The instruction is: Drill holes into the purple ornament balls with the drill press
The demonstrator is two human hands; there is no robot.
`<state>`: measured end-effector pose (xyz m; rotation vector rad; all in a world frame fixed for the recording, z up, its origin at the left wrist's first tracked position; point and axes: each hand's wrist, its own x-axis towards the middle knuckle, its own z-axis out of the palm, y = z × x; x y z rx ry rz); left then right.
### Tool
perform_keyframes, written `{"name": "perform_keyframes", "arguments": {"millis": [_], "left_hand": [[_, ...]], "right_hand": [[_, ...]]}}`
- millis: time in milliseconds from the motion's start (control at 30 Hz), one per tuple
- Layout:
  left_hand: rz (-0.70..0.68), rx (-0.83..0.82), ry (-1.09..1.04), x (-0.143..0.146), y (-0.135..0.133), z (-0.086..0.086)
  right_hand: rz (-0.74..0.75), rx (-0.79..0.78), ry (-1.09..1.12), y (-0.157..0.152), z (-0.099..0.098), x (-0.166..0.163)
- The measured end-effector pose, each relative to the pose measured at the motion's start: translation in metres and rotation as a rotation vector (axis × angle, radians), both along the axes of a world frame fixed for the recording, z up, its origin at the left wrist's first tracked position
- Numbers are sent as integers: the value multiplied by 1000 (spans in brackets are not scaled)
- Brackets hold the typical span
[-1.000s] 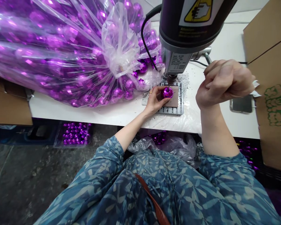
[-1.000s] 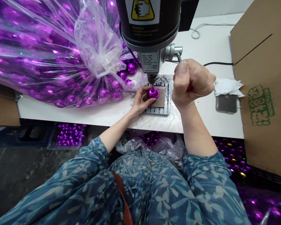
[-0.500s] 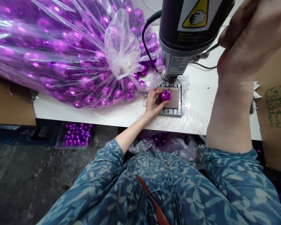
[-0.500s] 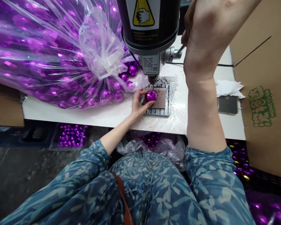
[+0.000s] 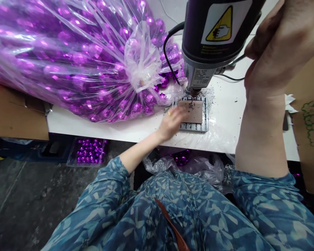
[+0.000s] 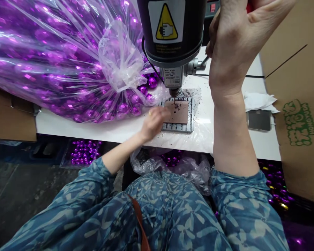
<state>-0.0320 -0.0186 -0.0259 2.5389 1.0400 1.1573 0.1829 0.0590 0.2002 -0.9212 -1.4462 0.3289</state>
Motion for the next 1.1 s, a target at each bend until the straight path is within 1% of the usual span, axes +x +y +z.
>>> {"name": "perform_keyframes", "arguments": {"millis": [33, 100, 167, 200, 267, 333, 367, 400, 467, 567, 633, 667, 733, 833, 867, 933, 1000, 1100], "left_hand": [[107, -85, 2, -11, 29, 13], [273, -202, 130, -31, 77, 38], [331, -327, 357, -44, 107, 57], [335, -382, 471, -47, 115, 63], [317, -457, 646, -49, 124, 69], [303, -493, 723, -47, 128, 69], [298, -508, 719, -45, 129, 69], [295, -523, 682, -45, 130, 69], [304, -519, 508, -44, 131, 71], [292, -407, 83, -41, 122, 74], [222, -387, -192, -35, 107, 71], [173, -422, -309, -31, 97, 68], [80, -557, -481, -22, 77, 57], [-1, -795, -631, -12, 55, 36], [0, -865, -665, -9, 51, 30], [47, -964, -705, -6, 47, 21], [121, -999, -701, -3, 47, 15], [181, -972, -641, 3, 48, 10]], "right_hand": [[-58, -17, 88, 2, 1, -3], [-115, -50, 203, 3, 5, -8], [-103, -61, 202, 0, 8, -12], [-99, -59, 184, -3, 9, -12], [-112, -50, 138, -6, 10, -13], [-144, -38, 118, -6, 9, -12], [-157, -32, 119, -4, 8, -11], [-167, -24, 123, -1, 8, -11], [-159, -5, 139, 3, 7, -10], [-95, 26, 173, 3, 7, -11], [-49, 12, 185, -1, 9, -12], [-33, -5, 180, -4, 10, -13], [-28, -26, 185, -9, 12, -14], [-40, -51, 182, -13, 13, -14], [-54, -58, 171, -14, 13, -14], [-84, -62, 142, -14, 12, -13], [-101, -49, 149, -14, 13, -13], [-63, -44, 159, -16, 14, -14]]}}
